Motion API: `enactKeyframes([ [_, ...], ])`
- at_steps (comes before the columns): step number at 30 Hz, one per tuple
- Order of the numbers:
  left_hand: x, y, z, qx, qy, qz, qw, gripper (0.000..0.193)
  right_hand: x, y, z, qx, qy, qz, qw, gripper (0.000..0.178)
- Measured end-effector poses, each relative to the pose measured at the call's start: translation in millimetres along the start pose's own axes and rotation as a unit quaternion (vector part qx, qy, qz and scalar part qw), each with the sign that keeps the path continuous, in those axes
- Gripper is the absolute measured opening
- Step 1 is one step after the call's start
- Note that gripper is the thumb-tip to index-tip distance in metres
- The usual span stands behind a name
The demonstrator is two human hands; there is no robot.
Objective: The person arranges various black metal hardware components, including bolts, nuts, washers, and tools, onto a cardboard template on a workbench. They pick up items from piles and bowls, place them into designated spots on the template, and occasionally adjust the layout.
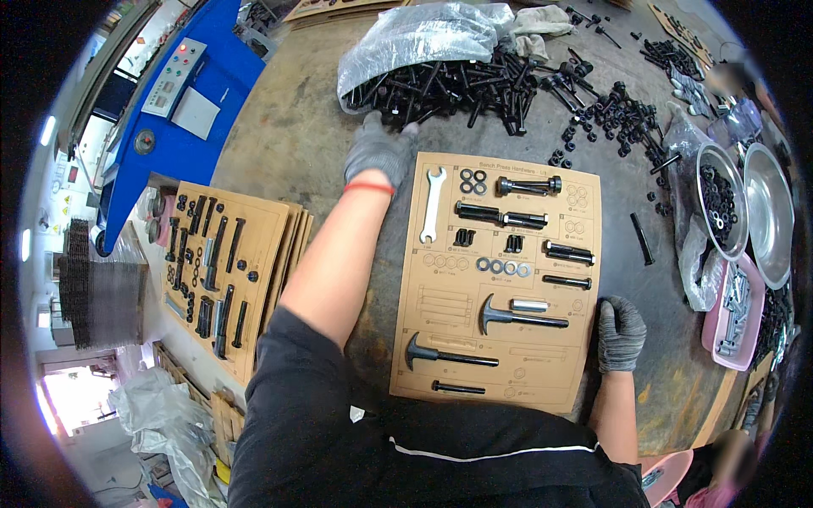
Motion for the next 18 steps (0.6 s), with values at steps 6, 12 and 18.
enactKeyframes([
  [6,-4,-41,41,-0.109,0.088,0.178,0.974,0.058,-1,1,6,-0.029,-0.004,0.004,1.0,0.01],
  [12,11,-17,29,-0.064,0.165,0.229,0.957,0.054,-5,-2,8,-0.034,0.004,0.045,0.998,0.01],
  [18,9,29,2,-0.025,0.186,0.175,0.967,0.049,-6,-9,7,-0.021,0.022,0.076,0.997,0.012],
])
Point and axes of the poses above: each hand's wrist, its own z-axis towards the middle knuckle, its own x-axis out of the palm, y = z × x, the point moved 7 cm from there along z, towards the middle knuckle, and after that the axes turned 15 degrees about y, right-handed, at the moved point
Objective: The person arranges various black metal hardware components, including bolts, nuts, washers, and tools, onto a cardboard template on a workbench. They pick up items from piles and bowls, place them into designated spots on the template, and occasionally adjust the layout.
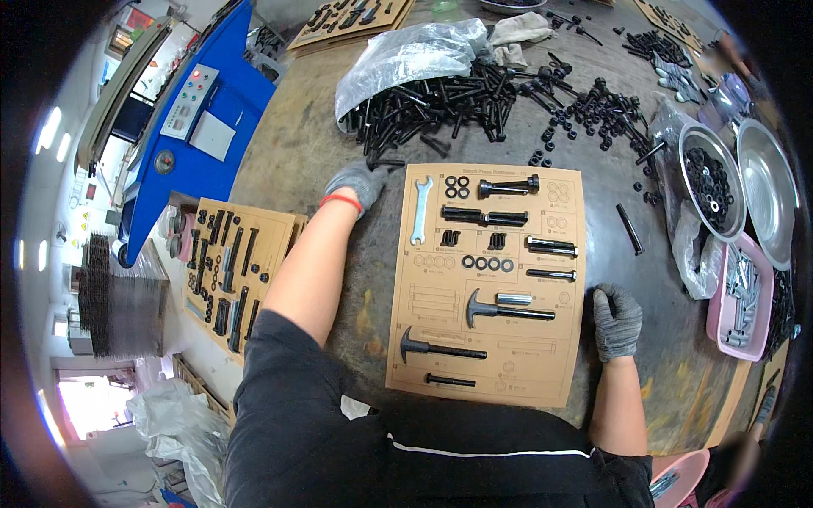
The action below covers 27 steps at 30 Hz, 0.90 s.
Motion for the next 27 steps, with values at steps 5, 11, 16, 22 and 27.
enactKeyframes([
  [5,-5,53,14,-0.018,-0.011,-0.004,1.0,0.051,0,-1,2,0.017,0.008,0.019,1.0,0.013],
  [11,-37,23,36,0.114,-0.149,-0.264,0.946,0.045,-1,1,2,0.016,0.018,0.032,0.999,0.013],
  [16,-20,-129,-1,0.178,-0.085,-0.265,0.944,0.032,-3,2,4,0.005,0.027,0.018,0.999,0.012],
  [22,5,-223,10,0.024,-0.036,0.106,0.993,0.051,-7,7,3,-0.011,0.019,0.044,0.999,0.012],
  [27,6,-233,23,0.0,0.03,0.143,0.989,0.049,-9,6,3,0.003,0.03,0.063,0.998,0.012],
])
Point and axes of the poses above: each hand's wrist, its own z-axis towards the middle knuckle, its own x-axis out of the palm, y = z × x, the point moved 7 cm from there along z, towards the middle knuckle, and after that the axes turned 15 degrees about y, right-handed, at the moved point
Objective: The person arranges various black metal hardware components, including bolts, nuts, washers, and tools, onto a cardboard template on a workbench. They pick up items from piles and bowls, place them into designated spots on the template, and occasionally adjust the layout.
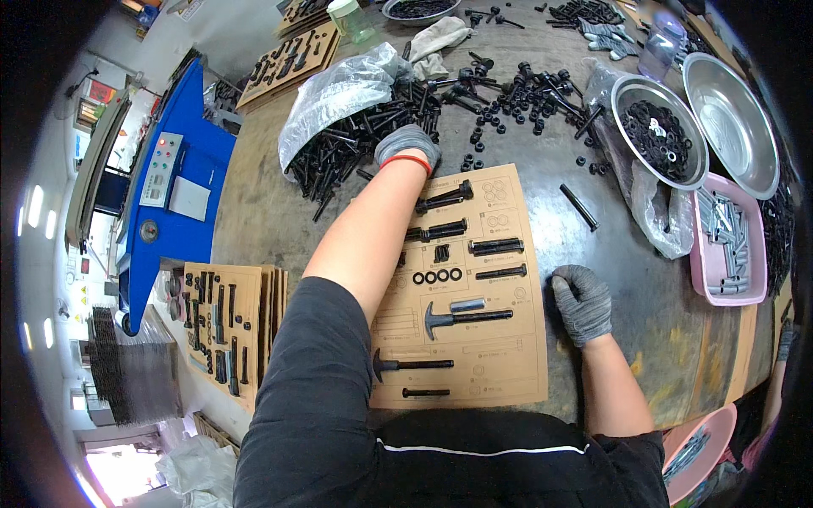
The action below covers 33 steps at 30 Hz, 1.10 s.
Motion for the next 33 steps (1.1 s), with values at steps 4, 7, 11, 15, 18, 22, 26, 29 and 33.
enactKeyframes([
  [4,3,17,-4,-0.004,0.011,-0.024,1.0,0.053,1,-4,-1,-0.002,-0.007,0.001,1.0,0.013],
  [7,9,24,-7,0.021,-0.015,-0.007,1.0,0.049,1,-5,1,0.02,0.011,0.021,1.0,0.013],
  [11,15,17,-24,0.018,0.001,0.023,1.0,0.047,3,-16,2,0.058,0.014,0.034,0.998,0.013],
  [15,21,26,-22,0.026,-0.013,-0.011,1.0,0.048,7,-19,3,0.041,0.016,0.056,0.997,0.012],
  [18,26,36,-19,0.017,0.009,-0.059,0.998,0.044,8,-20,5,0.008,0.005,0.038,0.999,0.014],
  [22,26,28,-29,0.013,-0.049,-0.023,0.998,0.045,7,-22,4,0.05,0.018,0.052,0.997,0.015],
  [26,32,22,-16,0.007,-0.003,-0.027,1.0,0.04,7,-23,4,0.033,0.024,0.055,0.998,0.015],
  [29,28,22,-12,0.052,-0.025,-0.032,0.998,0.043,9,-28,7,0.014,0.012,0.061,0.998,0.014],
  [33,30,43,-33,0.129,-0.063,-0.097,0.985,0.049,7,-25,6,0.025,0.011,0.057,0.998,0.015],
])
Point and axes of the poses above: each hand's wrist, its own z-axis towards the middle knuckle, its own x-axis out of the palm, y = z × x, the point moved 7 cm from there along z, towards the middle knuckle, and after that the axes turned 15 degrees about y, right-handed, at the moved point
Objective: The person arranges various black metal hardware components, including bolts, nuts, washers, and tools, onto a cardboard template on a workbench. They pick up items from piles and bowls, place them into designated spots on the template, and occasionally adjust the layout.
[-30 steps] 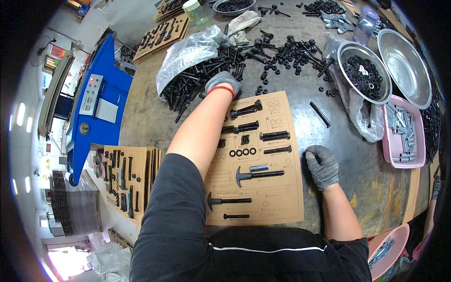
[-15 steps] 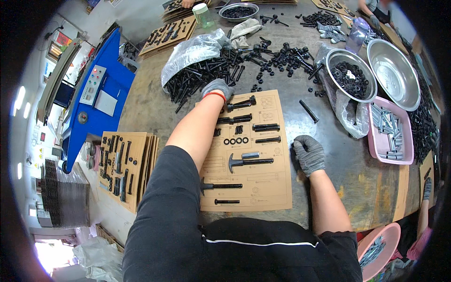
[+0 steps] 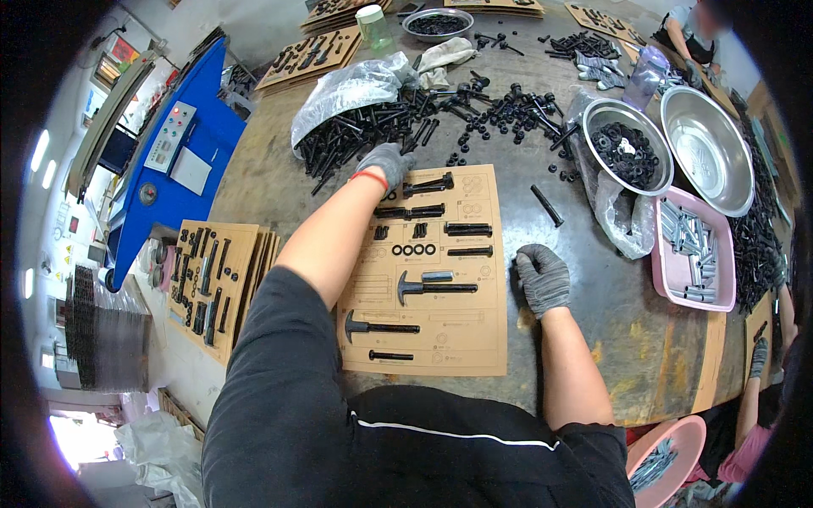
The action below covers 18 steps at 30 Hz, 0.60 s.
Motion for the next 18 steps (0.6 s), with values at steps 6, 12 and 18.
enactKeyframes([
  [6,1,54,-162,-0.012,-0.062,-0.064,0.996,0.042,4,-10,2,0.01,0.004,0.03,0.999,0.015],
  [12,68,143,-260,-0.126,-0.073,-0.091,0.985,0.042,2,-11,2,-0.001,-0.01,0.013,1.0,0.014],
  [18,94,176,-304,-0.214,-0.039,-0.123,0.968,0.06,-2,-10,0,-0.012,-0.028,-0.006,1.0,0.015],
])
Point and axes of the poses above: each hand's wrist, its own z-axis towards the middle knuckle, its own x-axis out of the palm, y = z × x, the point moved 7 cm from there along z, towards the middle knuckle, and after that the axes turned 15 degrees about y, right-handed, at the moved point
